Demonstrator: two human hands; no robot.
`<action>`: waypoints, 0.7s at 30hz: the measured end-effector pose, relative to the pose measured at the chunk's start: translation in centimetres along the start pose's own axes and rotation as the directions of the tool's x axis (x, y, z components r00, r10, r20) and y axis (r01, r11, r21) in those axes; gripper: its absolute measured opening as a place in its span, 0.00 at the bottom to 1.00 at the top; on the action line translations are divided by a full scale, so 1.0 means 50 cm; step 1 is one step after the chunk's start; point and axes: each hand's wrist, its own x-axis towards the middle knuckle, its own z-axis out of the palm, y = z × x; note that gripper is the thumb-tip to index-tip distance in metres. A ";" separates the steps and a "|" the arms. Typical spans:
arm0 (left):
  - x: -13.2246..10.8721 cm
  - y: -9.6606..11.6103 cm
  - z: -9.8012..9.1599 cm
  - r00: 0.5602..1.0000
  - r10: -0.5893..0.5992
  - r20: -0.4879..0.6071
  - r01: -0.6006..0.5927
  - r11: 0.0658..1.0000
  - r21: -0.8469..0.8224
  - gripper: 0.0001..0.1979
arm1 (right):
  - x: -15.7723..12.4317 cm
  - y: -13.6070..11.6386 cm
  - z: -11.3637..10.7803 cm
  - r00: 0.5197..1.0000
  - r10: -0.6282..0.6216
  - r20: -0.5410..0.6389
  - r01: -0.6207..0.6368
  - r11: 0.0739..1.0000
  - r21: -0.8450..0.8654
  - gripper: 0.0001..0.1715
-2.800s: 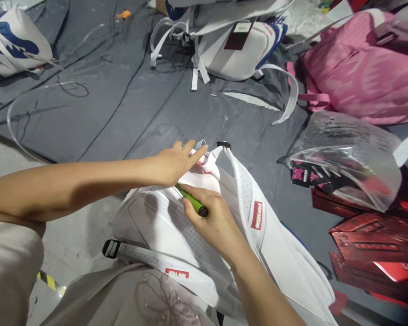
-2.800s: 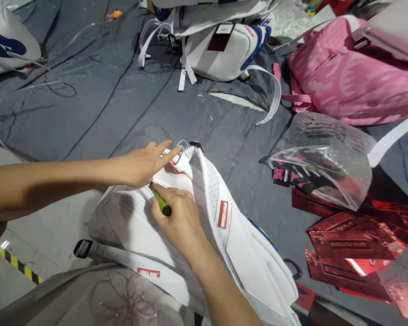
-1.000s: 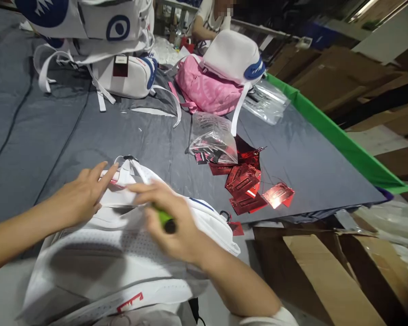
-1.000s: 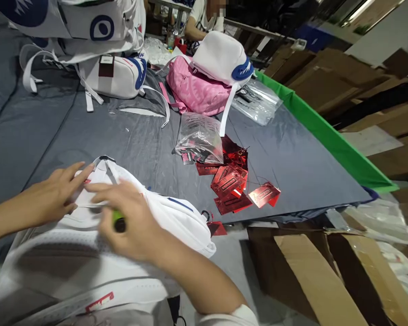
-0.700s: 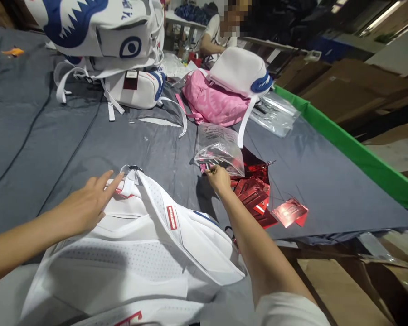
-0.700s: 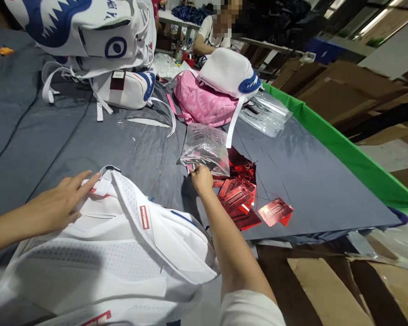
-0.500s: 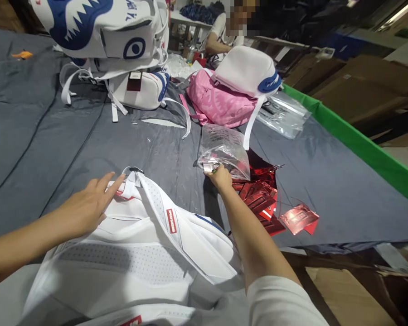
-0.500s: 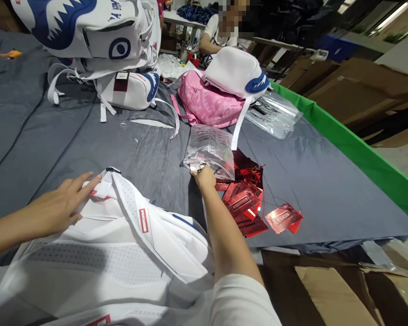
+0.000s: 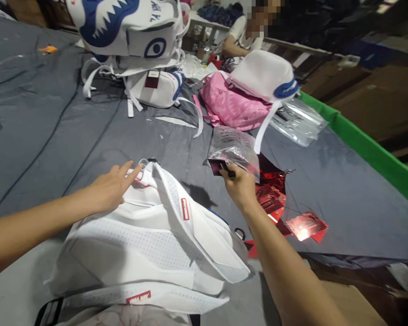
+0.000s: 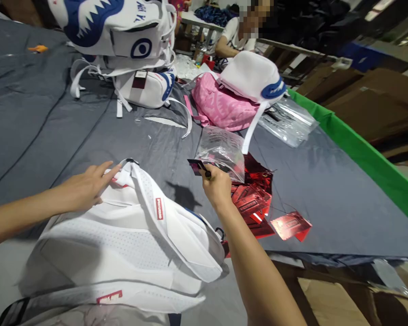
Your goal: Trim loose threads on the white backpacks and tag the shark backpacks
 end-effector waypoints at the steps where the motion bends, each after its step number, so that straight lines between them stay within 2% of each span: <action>1: 0.000 0.001 -0.001 1.000 0.007 -0.011 -0.007 1.000 -0.012 0.54 | -0.019 -0.035 -0.014 0.994 -0.099 -0.050 0.101 0.994 0.039 0.12; 3: -0.001 0.002 -0.001 0.999 0.022 -0.037 -0.024 0.999 -0.030 0.58 | -0.059 -0.110 -0.042 0.947 -0.290 -0.138 0.309 0.940 0.146 0.11; 4: -0.001 0.002 -0.002 0.999 0.025 -0.043 -0.026 0.999 -0.036 0.60 | -0.079 -0.147 -0.055 0.920 -0.363 -0.146 0.387 0.899 0.206 0.10; 7: -0.005 0.003 -0.004 0.999 0.013 -0.030 -0.015 0.998 -0.066 0.59 | -0.132 -0.244 -0.078 0.835 -0.549 -0.046 0.529 0.775 0.345 0.10; 9: -0.015 0.000 -0.004 0.999 0.014 -0.045 -0.019 0.994 -0.109 0.57 | -0.155 -0.291 -0.073 0.776 -0.630 0.033 0.581 0.734 0.350 0.11; 10: -0.024 -0.003 -0.002 0.997 0.020 -0.072 -0.031 0.989 -0.147 0.55 | -0.162 -0.308 -0.065 0.768 -0.637 0.069 0.587 0.742 0.325 0.11; 12: -0.049 -0.012 0.009 0.987 0.022 -0.157 -0.064 0.962 -0.266 0.48 | -0.171 -0.332 -0.044 0.796 -0.588 0.147 0.547 0.801 0.242 0.12; 15: -0.099 -0.028 0.040 0.957 -0.068 -0.281 -0.092 0.850 -0.518 0.39 | -0.175 -0.355 -0.019 0.824 -0.489 0.287 0.465 0.872 0.153 0.14; 18: -0.146 -0.033 0.075 0.927 -0.173 -0.334 -0.106 0.732 -0.673 0.35 | -0.172 -0.379 -0.016 0.770 -0.422 0.479 0.438 0.895 0.084 0.17; 21: -0.178 -0.026 0.102 0.906 -0.203 -0.372 -0.115 0.728 -0.676 0.33 | -0.167 -0.402 -0.022 0.685 -0.367 0.629 0.467 0.884 0.009 0.16</action>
